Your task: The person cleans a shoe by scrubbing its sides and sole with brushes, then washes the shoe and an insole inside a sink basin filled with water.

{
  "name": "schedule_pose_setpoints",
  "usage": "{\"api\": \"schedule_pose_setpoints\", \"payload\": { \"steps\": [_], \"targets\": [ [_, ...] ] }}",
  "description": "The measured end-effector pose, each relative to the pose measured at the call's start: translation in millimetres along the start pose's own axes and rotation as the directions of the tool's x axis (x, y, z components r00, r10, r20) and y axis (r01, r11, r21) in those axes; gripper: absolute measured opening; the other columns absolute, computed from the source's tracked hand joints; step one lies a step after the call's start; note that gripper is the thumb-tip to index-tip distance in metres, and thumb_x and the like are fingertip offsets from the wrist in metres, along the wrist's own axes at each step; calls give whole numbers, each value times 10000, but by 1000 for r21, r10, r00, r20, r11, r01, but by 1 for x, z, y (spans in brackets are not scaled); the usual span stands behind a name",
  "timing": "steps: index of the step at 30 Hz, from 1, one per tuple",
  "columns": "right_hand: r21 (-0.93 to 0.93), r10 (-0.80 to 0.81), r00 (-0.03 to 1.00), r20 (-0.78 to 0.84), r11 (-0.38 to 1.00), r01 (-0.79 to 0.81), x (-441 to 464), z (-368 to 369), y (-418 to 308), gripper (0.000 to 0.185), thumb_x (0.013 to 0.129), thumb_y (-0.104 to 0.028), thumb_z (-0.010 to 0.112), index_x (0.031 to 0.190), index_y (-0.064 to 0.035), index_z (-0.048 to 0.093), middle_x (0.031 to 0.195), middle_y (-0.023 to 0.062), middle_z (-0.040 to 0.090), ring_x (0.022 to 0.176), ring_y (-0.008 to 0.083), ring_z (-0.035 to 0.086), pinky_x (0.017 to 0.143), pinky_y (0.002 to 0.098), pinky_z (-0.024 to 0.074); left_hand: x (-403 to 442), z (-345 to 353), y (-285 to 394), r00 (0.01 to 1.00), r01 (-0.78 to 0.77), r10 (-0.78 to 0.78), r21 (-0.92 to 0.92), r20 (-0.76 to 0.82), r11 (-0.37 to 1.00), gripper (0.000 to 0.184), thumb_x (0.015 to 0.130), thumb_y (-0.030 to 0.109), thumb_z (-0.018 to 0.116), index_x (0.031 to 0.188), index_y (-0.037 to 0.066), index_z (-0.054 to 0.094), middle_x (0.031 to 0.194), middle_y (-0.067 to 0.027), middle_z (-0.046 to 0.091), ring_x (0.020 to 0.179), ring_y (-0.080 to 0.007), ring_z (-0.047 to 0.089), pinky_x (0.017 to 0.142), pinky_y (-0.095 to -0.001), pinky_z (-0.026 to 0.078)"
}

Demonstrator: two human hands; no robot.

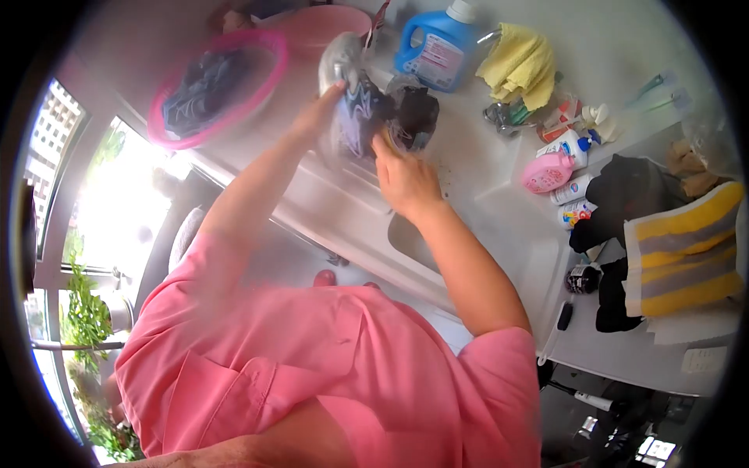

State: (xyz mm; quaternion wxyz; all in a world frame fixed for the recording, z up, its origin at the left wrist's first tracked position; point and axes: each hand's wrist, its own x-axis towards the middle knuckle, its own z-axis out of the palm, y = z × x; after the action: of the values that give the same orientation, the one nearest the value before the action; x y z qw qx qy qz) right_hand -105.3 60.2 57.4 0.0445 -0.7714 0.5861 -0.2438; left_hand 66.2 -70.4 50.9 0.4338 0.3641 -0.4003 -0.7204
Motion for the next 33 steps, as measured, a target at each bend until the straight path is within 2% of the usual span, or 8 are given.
{"api": "schedule_pose_setpoints", "payload": {
  "steps": [4,11,17,19,22,24,26,33],
  "targets": [
    [-122,317,932,175,946,-299,29,-11,3,258,862,-211,430,993,-64,597,934,234,623,851,402,596,754,502,462,-32,27,-9,997,23,-17,90,-69,996,685,813,433,651,1220,-74,434,1021,-162,605,851,-241,620,755,-349,511],
    [127,95,995,-39,988,-90,-28,3,-1,226,889,-231,438,963,-79,587,792,217,618,757,411,589,664,503,457,-3,-12,-4,997,28,-26,-23,70,999,614,846,446,595,1158,-71,484,983,-159,631,812,-260,651,755,-372,533],
    [78,242,968,-59,968,-238,12,10,10,203,889,-234,431,904,-90,573,769,214,611,747,403,583,649,485,468,-13,9,-28,989,27,-19,-54,147,998,632,872,484,537,1252,-12,446,1095,-142,599,932,-248,614,849,-370,491],
    [447,244,969,33,864,-233,-16,14,-1,263,924,-223,440,1112,-107,583,821,121,653,691,284,615,630,404,473,-30,21,-3,999,34,-35,133,11,991,667,868,519,516,1238,-32,449,1099,-155,596,952,-258,614,866,-373,489],
    [739,136,990,35,663,-118,-23,12,-2,393,944,-214,464,1311,-74,463,843,11,607,662,90,533,560,280,429,-3,-6,-11,958,48,-36,-36,284,998,644,885,507,491,1225,-38,456,1110,-167,591,971,-270,611,873,-378,489],
    [922,286,900,330,107,-372,1,-17,3,400,917,-230,512,1285,-76,485,677,23,489,440,33,376,376,190,274,-17,15,-38,972,7,1,-34,235,999,619,911,503,440,1241,-21,450,1163,-152,566,1043,-264,568,932,-379,441],
    [926,304,880,365,-19,-377,11,-20,0,407,907,-236,525,1280,-79,479,650,18,455,392,41,343,334,199,230,-33,32,-38,968,0,42,-168,248,986,640,908,535,413,1263,2,438,1201,-136,545,1077,-262,542,956,-377,416],
    [912,200,896,397,22,-409,-43,-33,-14,432,950,-251,455,1361,-129,408,620,-7,413,456,44,311,380,202,239,-4,12,-1,960,-204,174,123,220,971,822,826,686,381,1295,11,404,1186,-129,556,1088,-260,542,973,-385,410]
  ]
}}
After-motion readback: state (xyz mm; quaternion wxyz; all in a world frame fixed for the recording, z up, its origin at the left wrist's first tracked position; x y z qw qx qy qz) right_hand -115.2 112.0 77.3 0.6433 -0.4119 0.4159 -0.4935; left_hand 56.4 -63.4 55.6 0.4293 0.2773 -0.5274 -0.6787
